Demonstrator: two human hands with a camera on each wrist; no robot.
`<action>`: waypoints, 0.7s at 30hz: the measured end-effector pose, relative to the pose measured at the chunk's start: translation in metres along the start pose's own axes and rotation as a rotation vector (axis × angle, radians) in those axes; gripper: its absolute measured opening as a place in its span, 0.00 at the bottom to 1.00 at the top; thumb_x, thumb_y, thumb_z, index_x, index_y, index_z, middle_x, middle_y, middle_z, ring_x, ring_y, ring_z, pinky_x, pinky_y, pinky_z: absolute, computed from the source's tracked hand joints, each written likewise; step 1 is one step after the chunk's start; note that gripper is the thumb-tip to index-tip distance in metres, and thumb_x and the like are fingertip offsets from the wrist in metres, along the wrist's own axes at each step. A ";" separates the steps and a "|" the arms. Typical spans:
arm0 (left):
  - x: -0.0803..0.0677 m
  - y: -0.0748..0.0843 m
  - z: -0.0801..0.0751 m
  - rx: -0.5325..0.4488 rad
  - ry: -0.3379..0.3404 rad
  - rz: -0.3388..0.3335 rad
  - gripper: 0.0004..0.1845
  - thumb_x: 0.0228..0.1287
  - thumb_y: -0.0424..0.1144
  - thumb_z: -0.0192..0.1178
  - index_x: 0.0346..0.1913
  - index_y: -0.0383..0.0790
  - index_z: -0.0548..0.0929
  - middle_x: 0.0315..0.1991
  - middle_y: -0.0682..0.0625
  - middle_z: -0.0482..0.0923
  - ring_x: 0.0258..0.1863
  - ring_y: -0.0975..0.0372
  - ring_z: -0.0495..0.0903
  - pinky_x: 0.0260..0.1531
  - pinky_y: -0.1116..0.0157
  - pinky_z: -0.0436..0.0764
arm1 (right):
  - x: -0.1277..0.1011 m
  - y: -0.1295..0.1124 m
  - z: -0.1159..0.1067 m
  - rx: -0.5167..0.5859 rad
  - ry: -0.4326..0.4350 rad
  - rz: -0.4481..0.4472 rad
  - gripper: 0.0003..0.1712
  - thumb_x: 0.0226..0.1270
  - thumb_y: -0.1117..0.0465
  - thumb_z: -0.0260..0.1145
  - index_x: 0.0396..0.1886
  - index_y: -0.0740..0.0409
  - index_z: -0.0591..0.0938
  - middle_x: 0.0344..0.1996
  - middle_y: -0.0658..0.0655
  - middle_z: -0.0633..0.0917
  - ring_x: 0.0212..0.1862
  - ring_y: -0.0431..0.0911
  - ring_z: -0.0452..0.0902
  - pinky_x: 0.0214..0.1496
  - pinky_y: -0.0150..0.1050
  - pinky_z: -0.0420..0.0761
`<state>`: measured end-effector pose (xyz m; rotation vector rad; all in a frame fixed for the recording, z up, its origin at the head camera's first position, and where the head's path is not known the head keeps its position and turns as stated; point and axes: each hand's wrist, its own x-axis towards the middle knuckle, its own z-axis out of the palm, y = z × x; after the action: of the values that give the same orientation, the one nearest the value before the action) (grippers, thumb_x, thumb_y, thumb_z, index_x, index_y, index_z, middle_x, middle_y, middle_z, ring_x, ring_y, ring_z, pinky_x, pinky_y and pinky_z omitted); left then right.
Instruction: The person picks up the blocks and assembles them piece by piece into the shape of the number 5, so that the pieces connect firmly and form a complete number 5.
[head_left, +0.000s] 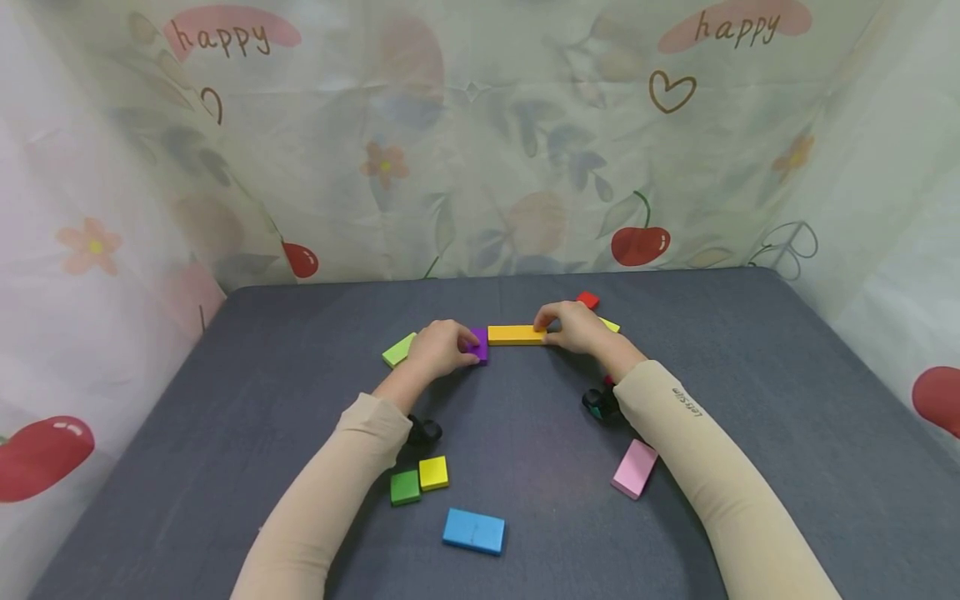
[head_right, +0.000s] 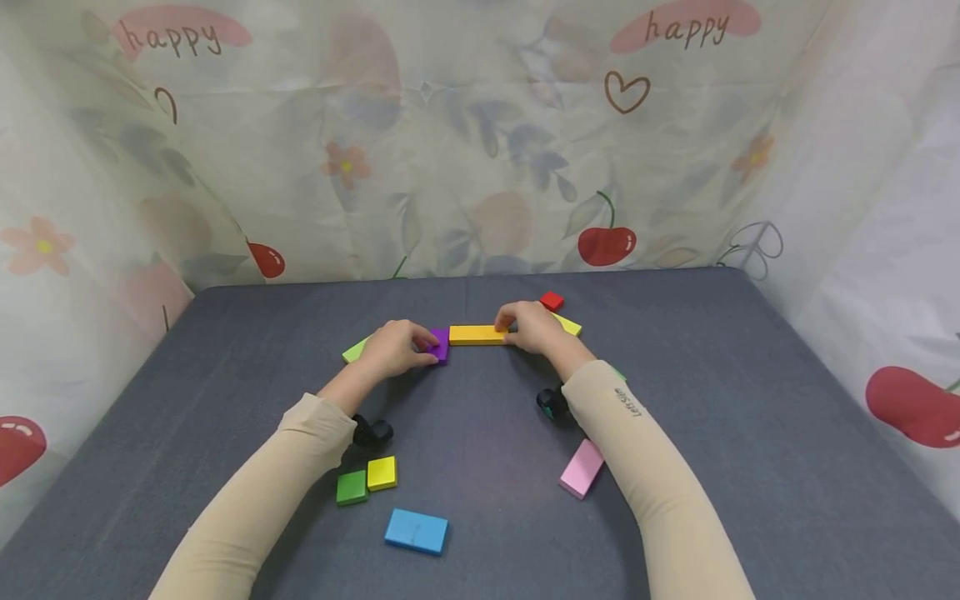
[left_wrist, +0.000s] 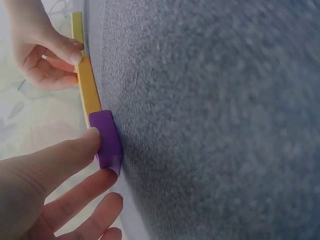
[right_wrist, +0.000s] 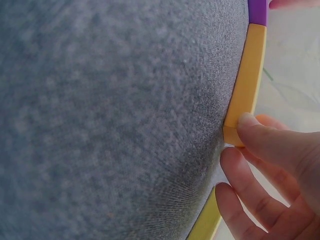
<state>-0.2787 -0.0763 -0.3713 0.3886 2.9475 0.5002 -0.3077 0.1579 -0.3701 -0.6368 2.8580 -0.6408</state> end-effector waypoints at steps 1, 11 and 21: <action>0.001 0.000 0.000 0.002 0.003 0.000 0.15 0.55 0.44 0.67 0.47 0.49 0.85 0.41 0.50 0.85 0.43 0.58 0.81 0.40 0.62 0.79 | 0.000 0.000 0.000 0.001 -0.001 0.000 0.11 0.59 0.65 0.67 0.43 0.58 0.82 0.46 0.59 0.84 0.51 0.53 0.77 0.58 0.48 0.75; -0.004 0.004 -0.001 -0.010 0.020 0.000 0.15 0.56 0.44 0.66 0.48 0.48 0.85 0.43 0.50 0.85 0.44 0.58 0.81 0.43 0.60 0.79 | 0.001 0.001 0.000 0.000 -0.003 -0.002 0.12 0.59 0.65 0.67 0.43 0.58 0.82 0.46 0.59 0.84 0.52 0.53 0.77 0.58 0.48 0.75; -0.003 0.004 -0.002 -0.025 0.011 -0.010 0.16 0.56 0.44 0.66 0.49 0.48 0.85 0.45 0.50 0.85 0.47 0.57 0.81 0.46 0.59 0.79 | 0.001 0.001 0.000 -0.013 0.003 -0.016 0.12 0.59 0.65 0.67 0.43 0.58 0.82 0.47 0.59 0.84 0.52 0.54 0.76 0.58 0.49 0.74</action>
<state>-0.2747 -0.0741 -0.3675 0.3694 2.9495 0.5387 -0.3087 0.1580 -0.3704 -0.6619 2.8651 -0.6268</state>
